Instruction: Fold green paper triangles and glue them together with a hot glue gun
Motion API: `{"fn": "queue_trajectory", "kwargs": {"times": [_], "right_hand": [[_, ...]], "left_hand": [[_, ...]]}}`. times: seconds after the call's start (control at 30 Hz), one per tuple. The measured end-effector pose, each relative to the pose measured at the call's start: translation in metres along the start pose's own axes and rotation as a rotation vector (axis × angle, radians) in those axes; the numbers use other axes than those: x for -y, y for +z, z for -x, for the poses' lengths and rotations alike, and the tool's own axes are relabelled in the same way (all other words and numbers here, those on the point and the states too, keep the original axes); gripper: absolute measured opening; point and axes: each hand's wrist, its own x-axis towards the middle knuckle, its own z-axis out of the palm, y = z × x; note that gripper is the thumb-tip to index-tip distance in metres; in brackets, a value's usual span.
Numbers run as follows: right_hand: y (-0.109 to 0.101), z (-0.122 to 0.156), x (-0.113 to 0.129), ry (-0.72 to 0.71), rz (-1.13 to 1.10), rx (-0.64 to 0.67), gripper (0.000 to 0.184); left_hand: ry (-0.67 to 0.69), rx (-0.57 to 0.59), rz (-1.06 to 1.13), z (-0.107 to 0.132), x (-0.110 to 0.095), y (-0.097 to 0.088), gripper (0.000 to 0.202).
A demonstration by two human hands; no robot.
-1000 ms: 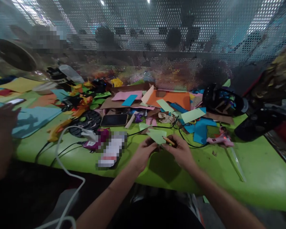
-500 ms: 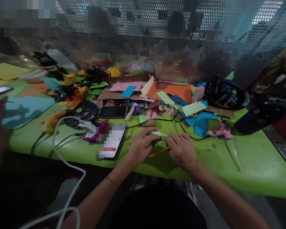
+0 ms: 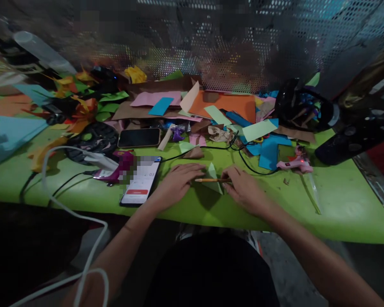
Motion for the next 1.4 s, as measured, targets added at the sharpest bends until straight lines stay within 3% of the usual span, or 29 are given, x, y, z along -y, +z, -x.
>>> {"fn": "queue_trajectory", "kwargs": {"times": [0.1, 0.17, 0.33, 0.5, 0.7, 0.9, 1.03, 1.4], "right_hand": [[0.005, -0.005, -0.002, -0.046, 0.066, 0.005, 0.008], [0.01, -0.008, -0.002, -0.071, 0.112, -0.006, 0.01], [0.018, -0.008, -0.003, -0.128, 0.175, -0.041, 0.01], [0.011, 0.001, -0.006, -0.179, 0.168, -0.049, 0.019], [0.002, 0.009, -0.001, -0.341, 0.187, -0.061, 0.017], [0.007, 0.007, 0.004, -0.452, 0.296, -0.066, 0.012], [0.009, 0.008, 0.005, -0.485, 0.402, -0.108, 0.014], [0.006, 0.009, 0.016, -0.54, 0.555, -0.044, 0.016]], "left_hand": [[-0.088, -0.164, -0.002, 0.006, -0.005, -0.007, 0.044], [-0.07, -0.201, -0.027, 0.01, -0.015, -0.007, 0.038], [0.095, -0.103, -0.125, 0.016, -0.038, 0.013, 0.027], [0.099, -0.08, -0.142, 0.016, -0.031, 0.028, 0.03], [0.073, -0.077, -0.134, 0.014, -0.027, 0.024, 0.031], [0.086, -0.076, -0.195, 0.016, -0.027, 0.024, 0.029], [0.099, -0.055, -0.243, 0.019, -0.027, 0.023, 0.023], [0.085, -0.031, -0.233, 0.017, -0.034, 0.021, 0.021]]}}
